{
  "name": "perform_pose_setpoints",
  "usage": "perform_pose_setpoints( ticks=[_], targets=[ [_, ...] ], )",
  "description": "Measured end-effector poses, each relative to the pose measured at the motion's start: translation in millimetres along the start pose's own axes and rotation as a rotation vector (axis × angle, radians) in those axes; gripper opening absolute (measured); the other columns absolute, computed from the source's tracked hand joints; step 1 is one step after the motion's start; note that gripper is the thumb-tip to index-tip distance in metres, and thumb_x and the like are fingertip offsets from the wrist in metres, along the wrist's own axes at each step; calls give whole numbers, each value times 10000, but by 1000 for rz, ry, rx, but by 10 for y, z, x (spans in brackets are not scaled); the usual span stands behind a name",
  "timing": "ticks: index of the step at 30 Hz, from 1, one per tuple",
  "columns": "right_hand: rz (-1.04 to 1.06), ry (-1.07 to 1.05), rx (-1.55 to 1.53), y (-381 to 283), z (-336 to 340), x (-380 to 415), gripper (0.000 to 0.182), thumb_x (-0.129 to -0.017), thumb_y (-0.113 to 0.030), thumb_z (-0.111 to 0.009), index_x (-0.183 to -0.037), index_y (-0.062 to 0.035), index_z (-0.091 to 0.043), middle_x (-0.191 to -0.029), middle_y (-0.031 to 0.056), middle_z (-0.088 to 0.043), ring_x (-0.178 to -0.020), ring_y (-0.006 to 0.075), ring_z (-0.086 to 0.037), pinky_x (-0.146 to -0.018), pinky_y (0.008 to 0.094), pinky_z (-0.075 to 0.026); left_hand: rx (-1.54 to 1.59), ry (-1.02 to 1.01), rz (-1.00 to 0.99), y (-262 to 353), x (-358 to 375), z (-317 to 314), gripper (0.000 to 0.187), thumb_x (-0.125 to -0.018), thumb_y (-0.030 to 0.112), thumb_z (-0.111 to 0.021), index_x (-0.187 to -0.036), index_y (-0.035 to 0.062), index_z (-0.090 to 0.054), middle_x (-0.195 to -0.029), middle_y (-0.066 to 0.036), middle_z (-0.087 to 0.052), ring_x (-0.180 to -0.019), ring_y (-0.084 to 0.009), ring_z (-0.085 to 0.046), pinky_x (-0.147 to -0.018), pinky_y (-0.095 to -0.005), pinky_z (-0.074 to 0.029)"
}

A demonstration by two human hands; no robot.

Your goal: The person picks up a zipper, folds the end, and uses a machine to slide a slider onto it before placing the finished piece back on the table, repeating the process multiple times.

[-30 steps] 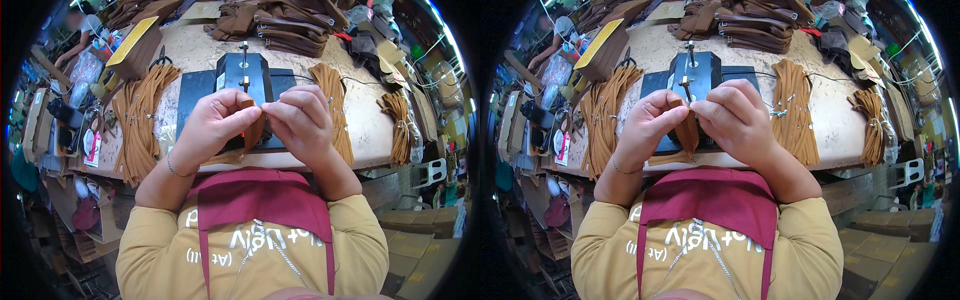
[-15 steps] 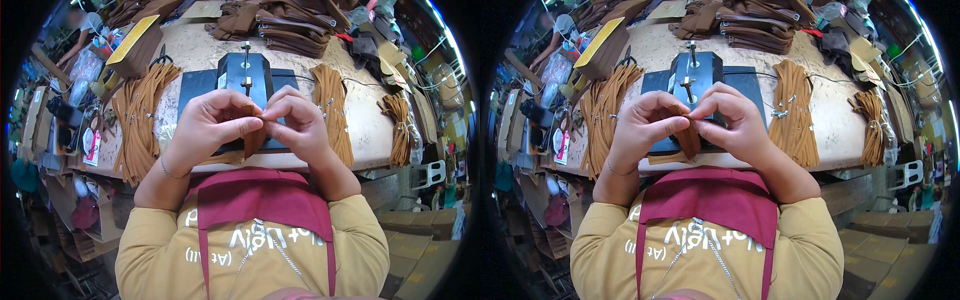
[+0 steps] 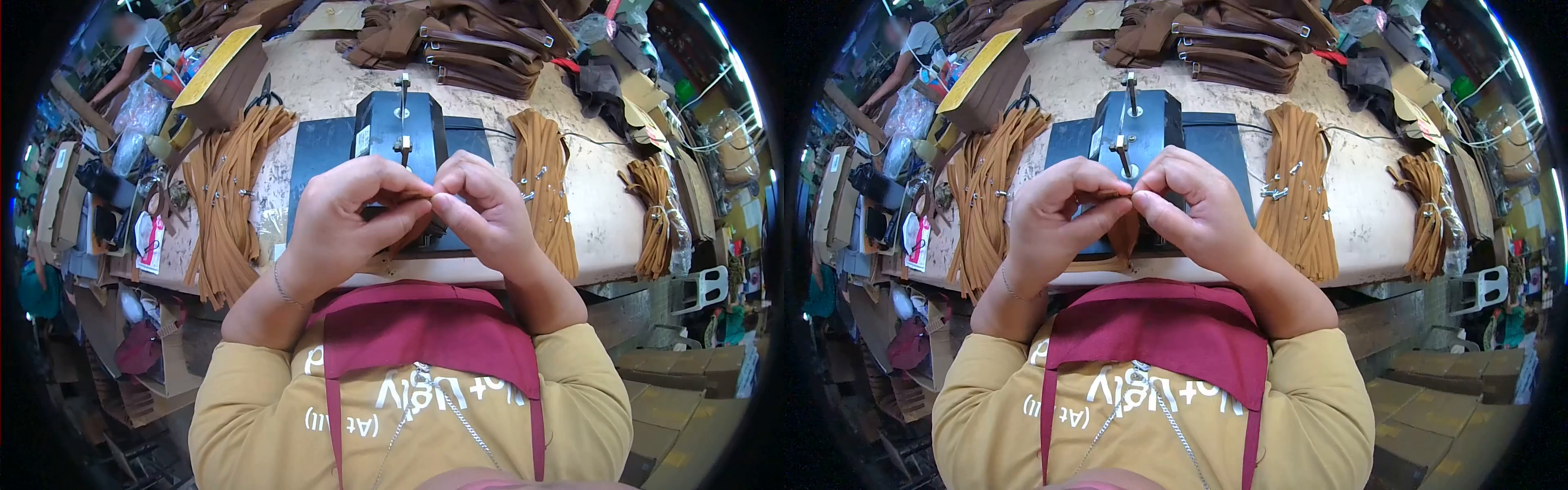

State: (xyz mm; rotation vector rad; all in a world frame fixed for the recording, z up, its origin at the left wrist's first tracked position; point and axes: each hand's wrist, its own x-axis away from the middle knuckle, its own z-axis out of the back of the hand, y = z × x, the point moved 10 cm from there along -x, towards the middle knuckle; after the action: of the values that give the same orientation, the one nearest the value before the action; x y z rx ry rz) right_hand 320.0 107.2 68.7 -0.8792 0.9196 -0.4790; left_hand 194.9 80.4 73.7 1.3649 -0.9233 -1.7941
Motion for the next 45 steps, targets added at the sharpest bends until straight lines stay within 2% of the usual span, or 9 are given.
perform_pose_setpoints(
  ticks=[2, 4, 5, 8, 15, 37, 40, 42, 45],
  targets=[
    [56, 60, 86, 16, 35, -5, 90, -865, -90, -642, -824, -14, -616, -827, 67, -565, -774, 182, -549, -712, 288, -442, 16, 3, 85, -85, -33, 35, 165, -845, -65, -676, -998, -7, -662, -903, -24, -642, -815, -65, -601, -705, -187, -474],
    [88, 58, 57, 84, 13, 0, 100, -870, -98, -644, -816, -17, -620, -817, 67, -562, -766, 183, -548, -704, 288, -440, 409, 108, 238, -300, -132, 161, 166, -856, -39, -676, -1015, 7, -663, -904, -4, -650, -819, -52, -596, -709, -177, -466],
    [122, 54, 31, 101, 6, 1, 111, -875, -105, -646, -809, -19, -624, -807, 66, -558, -759, 184, -546, -695, 287, -439, 210, 129, 244, -391, -188, 285, 158, -869, -18, -670, -1024, 11, -660, -914, 7, -650, -818, -44, -593, -722, -177, -461],
    [172, -115, -71, 160, -116, 20, 146, -880, -123, -653, -775, -25, -631, -781, 65, -549, -744, 183, -542, -672, 289, -435, 183, 167, 246, -644, -329, 473, 135, -878, 16, -673, -1013, 10, -658, -916, -3, -653, -830, -59, -597, -777, -205, -474],
    [169, -142, -158, 248, -113, 46, 203, -887, -138, -653, -716, -31, -632, -764, 62, -537, -713, 181, -537, -634, 293, -429, 260, 147, 321, -883, -454, 449, 113, -881, 17, -665, -993, 17, -654, -905, -10, -653, -825, -72, -605, -783, -218, -487],
    [113, -259, -143, 190, -128, -56, 188, -860, -97, -672, -697, -17, -625, -741, 64, -534, -688, 178, -529, -603, 300, -415, 213, 73, 254, -658, -537, 400, 104, -877, -4, -643, -975, 29, -644, -936, -6, -645, -859, -59, -593, -781, -207, -466],
    [179, -88, 3, -7, 9, -182, 122, -831, -98, -699, -753, -21, -646, -769, 70, -553, -708, 183, -535, -635, 294, -430, 202, 63, 257, -494, -430, 385, 108, -874, -19, -633, -971, 27, -632, -957, -11, -638, -869, -60, -590, -778, -205, -460],
    [198, 219, 174, -130, 201, -264, 97, -805, -94, -719, -838, -22, -662, -797, 77, -573, -728, 189, -544, -670, 288, -448, 193, 60, 266, -433, -349, 332, 111, -872, -28, -629, -970, 24, -626, -966, -15, -636, -874, -62, -589, -777, -204, -457],
    [174, 183, 185, -73, 151, -322, 147, -793, -101, -730, -900, -25, -664, -828, 76, -591, -771, 190, -556, -697, 290, -460, 381, 65, 232, -360, -278, 219, 139, -856, -47, -659, -984, -1, -629, -979, -32, -641, -902, -75, -601, -779, -199, -467]
  ],
)
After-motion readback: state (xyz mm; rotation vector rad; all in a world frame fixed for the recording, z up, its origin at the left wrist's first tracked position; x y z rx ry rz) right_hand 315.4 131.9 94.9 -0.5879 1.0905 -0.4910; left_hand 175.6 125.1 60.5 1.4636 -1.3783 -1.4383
